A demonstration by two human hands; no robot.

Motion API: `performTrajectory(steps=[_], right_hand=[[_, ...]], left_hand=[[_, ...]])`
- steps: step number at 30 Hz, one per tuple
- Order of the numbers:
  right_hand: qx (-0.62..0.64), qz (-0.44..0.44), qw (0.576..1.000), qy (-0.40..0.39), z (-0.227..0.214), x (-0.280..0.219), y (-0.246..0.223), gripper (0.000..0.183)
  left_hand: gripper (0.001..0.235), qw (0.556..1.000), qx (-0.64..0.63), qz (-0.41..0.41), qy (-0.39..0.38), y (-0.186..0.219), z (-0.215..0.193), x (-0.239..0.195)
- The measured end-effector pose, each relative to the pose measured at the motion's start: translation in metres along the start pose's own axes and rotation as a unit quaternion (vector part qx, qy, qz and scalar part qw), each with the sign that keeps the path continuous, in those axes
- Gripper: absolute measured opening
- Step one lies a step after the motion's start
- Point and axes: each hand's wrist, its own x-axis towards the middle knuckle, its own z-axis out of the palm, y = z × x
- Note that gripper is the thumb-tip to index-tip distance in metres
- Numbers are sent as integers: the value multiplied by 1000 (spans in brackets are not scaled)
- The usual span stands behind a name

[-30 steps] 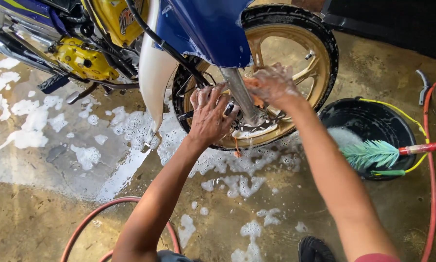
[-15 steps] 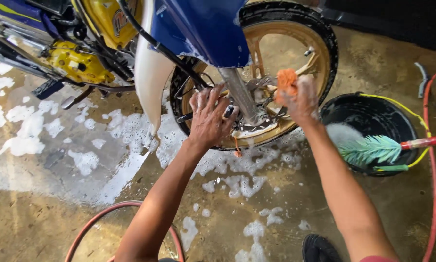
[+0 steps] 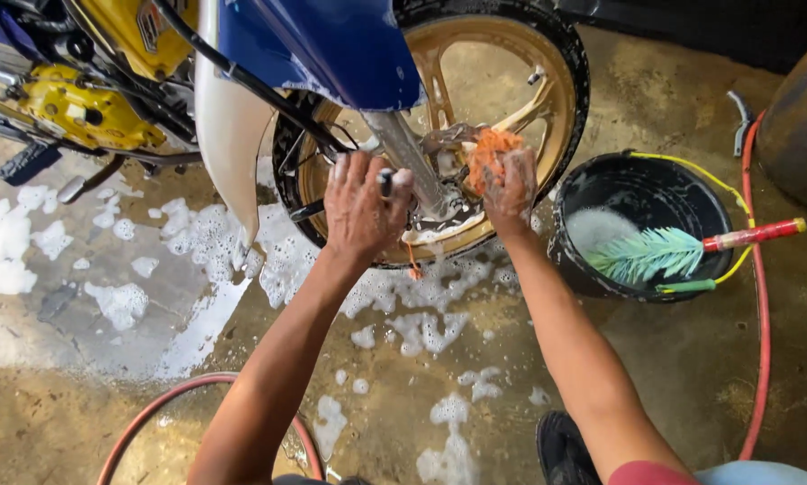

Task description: The person scrubs the front wheel, brake disc, and caliper of a blue and yellow motorcycle using an orange sponge and a small brush. They repeatedly dip the sponge into a bucket of soapy water to clean the wheel spokes and the area around the tire.

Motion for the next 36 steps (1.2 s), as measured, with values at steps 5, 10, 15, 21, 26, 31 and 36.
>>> performTrajectory(steps=[5, 10, 15, 21, 26, 31, 36], right_hand=[[-141, 101, 985, 8, 10, -2, 8, 35], [280, 158, 942, 96, 20, -20, 7, 14], [227, 267, 935, 50, 28, -73, -68, 19], [42, 378, 915, -136, 79, -155, -63, 19], [129, 498, 852, 101, 23, -61, -91, 25], [526, 558, 616, 181, 60, -89, -129, 17], [438, 583, 679, -81, 29, -76, -142, 22]], left_hand=[[44, 968, -180, -140, -103, 9, -33, 7], [21, 959, -255, -106, -63, 15, -38, 17], [16, 927, -338, -124, -102, 7, -37, 7], [22, 903, -358, -151, -182, 14, -25, 2], [24, 866, -408, -174, -231, 7, -32, -13], [25, 766, -284, -181, -547, 20, -33, -19], [35, 726, -235, -191, -618, 9, 2, -55]])
